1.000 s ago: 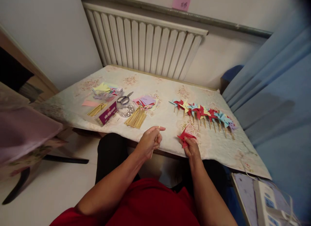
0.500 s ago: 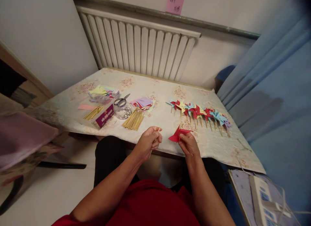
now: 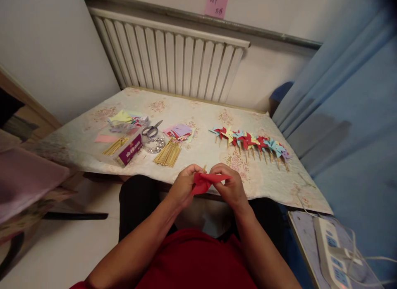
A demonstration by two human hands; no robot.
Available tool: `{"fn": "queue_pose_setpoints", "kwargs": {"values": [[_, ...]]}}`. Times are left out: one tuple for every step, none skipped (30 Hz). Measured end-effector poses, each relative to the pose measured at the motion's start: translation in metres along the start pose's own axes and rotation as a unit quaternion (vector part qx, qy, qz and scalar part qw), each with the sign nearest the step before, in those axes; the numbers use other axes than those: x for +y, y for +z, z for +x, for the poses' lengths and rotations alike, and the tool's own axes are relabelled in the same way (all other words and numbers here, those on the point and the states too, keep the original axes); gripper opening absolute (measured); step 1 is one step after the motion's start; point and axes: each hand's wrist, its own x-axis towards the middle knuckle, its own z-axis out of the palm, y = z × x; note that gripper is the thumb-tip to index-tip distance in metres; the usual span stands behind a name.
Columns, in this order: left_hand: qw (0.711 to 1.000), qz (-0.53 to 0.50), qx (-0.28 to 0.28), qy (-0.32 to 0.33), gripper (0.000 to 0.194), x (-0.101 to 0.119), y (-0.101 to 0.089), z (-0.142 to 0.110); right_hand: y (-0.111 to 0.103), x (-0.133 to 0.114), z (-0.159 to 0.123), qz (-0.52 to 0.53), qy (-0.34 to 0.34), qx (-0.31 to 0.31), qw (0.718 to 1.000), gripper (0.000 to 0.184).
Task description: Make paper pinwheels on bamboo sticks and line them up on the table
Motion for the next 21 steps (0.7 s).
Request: {"fn": "queue_pose_setpoints", "kwargs": {"values": [[1.0,-0.001,-0.004,-0.007,0.018,0.0,-0.001,0.0,0.001,-0.002,0.0,-0.016,-0.01,0.005,1.0,0.008],[1.0,-0.004,-0.008,-0.013,0.018,0.0,-0.002,0.0,0.001,-0.003,0.0,-0.028,-0.018,0.009,0.999,0.008],[1.0,-0.008,-0.012,-0.018,0.017,-0.001,-0.003,-0.001,0.002,-0.004,-0.001,-0.038,-0.025,0.011,0.999,0.008],[1.0,-0.013,-0.014,-0.021,0.018,-0.001,-0.004,0.0,0.003,-0.004,-0.001,-0.045,-0.033,0.014,0.998,0.009],[0.999,-0.016,-0.017,-0.021,0.018,-0.001,-0.005,0.0,0.004,-0.004,-0.002,-0.054,-0.04,0.017,0.998,0.009],[0.999,-0.018,-0.019,-0.022,0.018,-0.001,-0.005,0.0,0.005,-0.005,-0.003,-0.064,-0.047,0.02,0.997,0.01],[0.999,-0.018,-0.021,-0.021,0.018,-0.001,-0.006,0.0,0.006,-0.005,-0.004,-0.076,-0.053,0.023,0.995,0.01],[0.999,-0.017,-0.021,-0.021,0.018,-0.001,-0.006,0.0,0.008,-0.005,-0.005,-0.09,-0.059,0.026,0.994,0.009],[0.999,-0.016,-0.02,-0.021,0.018,0.0,-0.006,-0.001,0.009,-0.005,-0.005,-0.105,-0.064,0.027,0.992,0.009],[0.999,-0.015,-0.018,-0.021,0.017,0.0,-0.005,-0.001,0.009,-0.004,-0.006,-0.12,-0.068,0.028,0.99,0.009],[0.999,-0.015,-0.016,-0.023,0.017,0.001,-0.005,-0.001,0.01,-0.004,-0.006,-0.132,-0.071,0.029,0.988,0.008],[0.999,-0.016,-0.013,-0.025,0.016,0.001,-0.004,-0.001,0.011,-0.004,-0.006,-0.142,-0.074,0.029,0.987,0.008],[0.999,-0.018,-0.011,-0.029,0.017,0.002,-0.004,-0.002,0.011,-0.004,-0.006,-0.151,-0.078,0.031,0.985,0.008],[0.999,-0.019,-0.009,-0.032,0.017,0.002,-0.004,-0.002,0.012,-0.005,-0.006,-0.159,-0.081,0.033,0.983,0.008],[0.999,-0.021,-0.009,-0.035,0.018,0.002,-0.004,-0.001,0.012,-0.005,-0.006,-0.167,-0.085,0.035,0.982,0.008],[0.999,-0.024,-0.009,-0.036,0.019,0.002,-0.004,-0.001,0.012,-0.006,-0.006,-0.175,-0.089,0.038,0.98,0.008],[0.999,-0.027,-0.01,-0.036,0.02,0.001,-0.005,-0.001,0.013,-0.006,-0.006,-0.184,-0.094,0.041,0.978,0.009],[0.999,-0.03,-0.012,-0.036,0.02,0.001,-0.005,0.0,0.013,-0.007,-0.006,-0.193,-0.101,0.044,0.975,0.009],[0.999,-0.032,-0.013,-0.035,0.019,0.001,-0.006,0.001,0.013,-0.007,-0.006,-0.202,-0.108,0.047,0.972,0.01],[0.999,-0.034,-0.012,-0.034,0.018,0.0,-0.007,0.001,0.013,-0.008,-0.006,-0.209,-0.114,0.051,0.97,0.01],[0.999,-0.035,-0.012,-0.034,0.018,0.0,-0.007,0.002,0.014,-0.008,-0.006,-0.215,-0.118,0.054,0.968,0.01]]}}
